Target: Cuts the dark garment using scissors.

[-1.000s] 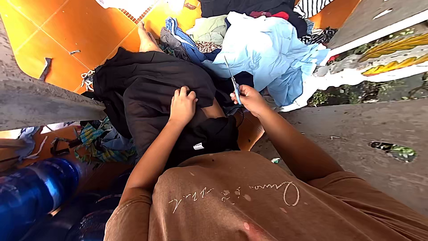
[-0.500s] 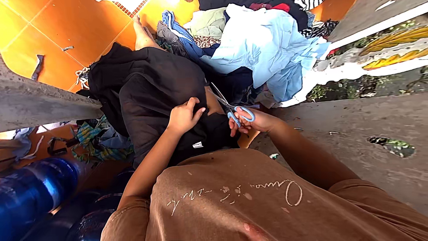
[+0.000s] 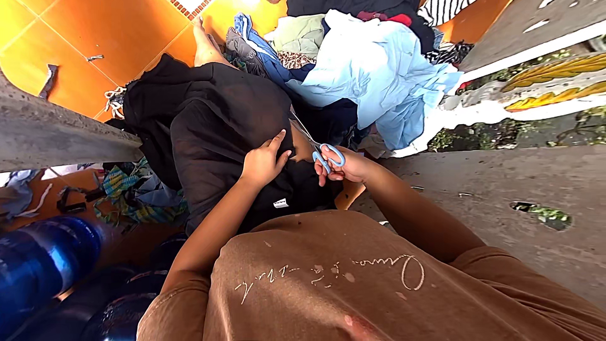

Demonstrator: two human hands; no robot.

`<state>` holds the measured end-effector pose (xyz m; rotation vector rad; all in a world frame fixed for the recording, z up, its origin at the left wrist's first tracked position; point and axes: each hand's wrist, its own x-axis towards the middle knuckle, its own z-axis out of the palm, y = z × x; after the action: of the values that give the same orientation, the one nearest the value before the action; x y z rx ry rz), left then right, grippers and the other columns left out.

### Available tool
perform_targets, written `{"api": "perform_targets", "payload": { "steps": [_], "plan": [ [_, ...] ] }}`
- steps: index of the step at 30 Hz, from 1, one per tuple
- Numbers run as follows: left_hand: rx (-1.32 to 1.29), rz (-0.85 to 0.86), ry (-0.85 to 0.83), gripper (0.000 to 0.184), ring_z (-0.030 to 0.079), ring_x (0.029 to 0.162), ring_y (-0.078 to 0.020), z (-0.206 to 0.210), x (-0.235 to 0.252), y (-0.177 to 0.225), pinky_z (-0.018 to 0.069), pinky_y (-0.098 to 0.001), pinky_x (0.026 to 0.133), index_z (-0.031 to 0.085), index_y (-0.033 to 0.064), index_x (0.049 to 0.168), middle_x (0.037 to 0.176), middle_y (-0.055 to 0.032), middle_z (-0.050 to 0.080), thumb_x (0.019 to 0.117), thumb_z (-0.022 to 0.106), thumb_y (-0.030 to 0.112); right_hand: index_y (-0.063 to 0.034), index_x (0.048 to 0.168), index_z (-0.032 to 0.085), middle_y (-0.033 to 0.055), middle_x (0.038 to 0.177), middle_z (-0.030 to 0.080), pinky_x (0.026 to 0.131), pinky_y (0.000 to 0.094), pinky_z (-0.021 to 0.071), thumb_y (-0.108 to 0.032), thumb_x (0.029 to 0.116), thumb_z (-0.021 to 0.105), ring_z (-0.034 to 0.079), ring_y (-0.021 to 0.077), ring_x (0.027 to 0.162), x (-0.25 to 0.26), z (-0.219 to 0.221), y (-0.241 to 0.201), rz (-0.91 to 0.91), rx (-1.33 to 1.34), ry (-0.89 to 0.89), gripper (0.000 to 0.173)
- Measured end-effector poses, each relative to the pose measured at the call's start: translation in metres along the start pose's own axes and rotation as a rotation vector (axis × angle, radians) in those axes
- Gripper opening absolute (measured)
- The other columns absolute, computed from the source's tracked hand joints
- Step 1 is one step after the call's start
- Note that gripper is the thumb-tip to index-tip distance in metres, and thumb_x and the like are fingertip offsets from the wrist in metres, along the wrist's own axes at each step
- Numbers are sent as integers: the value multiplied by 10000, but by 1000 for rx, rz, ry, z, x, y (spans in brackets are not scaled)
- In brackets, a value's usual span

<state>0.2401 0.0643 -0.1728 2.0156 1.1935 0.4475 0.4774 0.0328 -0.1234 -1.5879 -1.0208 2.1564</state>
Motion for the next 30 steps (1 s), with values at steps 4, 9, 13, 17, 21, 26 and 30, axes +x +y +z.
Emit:
{"api": "perform_targets", "payload": {
  "steps": [4,9,13,17,21,26,30],
  "plan": [
    [-16,-14,-28,507,724,878,-401,-2,1,0,574,-566,769,518,-5,1482,1163,-239,710,1046,590,245,-83,777,589,-39,575,636,391,105,309,-239,1128,282,452,-43,393,3,9,-3,36,-36,92,492],
    [-30,-5,-21,506,724,861,-396,-1,1,-1,575,-566,755,522,-3,1479,1146,-236,715,1042,596,242,-90,755,591,-57,569,614,389,111,295,-193,1116,363,436,-49,400,2,8,2,57,-84,156,439],
    [-38,-20,-23,529,724,862,-398,-2,0,-1,574,-569,764,502,-8,1491,1134,-237,718,1044,596,260,-99,747,576,-70,557,588,396,109,321,-148,1106,383,458,-42,411,-5,6,5,79,-85,170,411],
    [-55,-35,16,531,716,821,-389,-1,-1,-1,568,-565,739,555,-15,1440,1051,-233,726,1017,642,293,-129,790,560,-69,608,624,423,92,380,-235,1089,283,525,-36,450,-14,0,14,46,54,65,422],
    [-87,96,193,176,738,779,-354,7,-3,-3,588,-526,675,714,-35,1030,926,-193,738,986,657,125,-137,834,561,-62,669,651,450,76,389,-308,1093,194,543,-42,484,-12,0,15,-9,120,-1,481],
    [-119,285,396,127,722,729,-277,13,-2,-6,586,-419,643,681,-36,945,855,-159,721,984,615,65,-129,816,557,-64,628,633,434,77,363,-299,1106,198,515,-47,458,1,6,7,-28,89,30,491],
    [-133,352,449,140,707,698,-251,13,-2,-8,577,-384,635,675,-32,920,823,-149,714,983,596,65,-105,797,561,-61,574,599,407,88,334,-256,1117,252,460,-45,410,8,13,-1,-21,59,89,469]
  ]
}}
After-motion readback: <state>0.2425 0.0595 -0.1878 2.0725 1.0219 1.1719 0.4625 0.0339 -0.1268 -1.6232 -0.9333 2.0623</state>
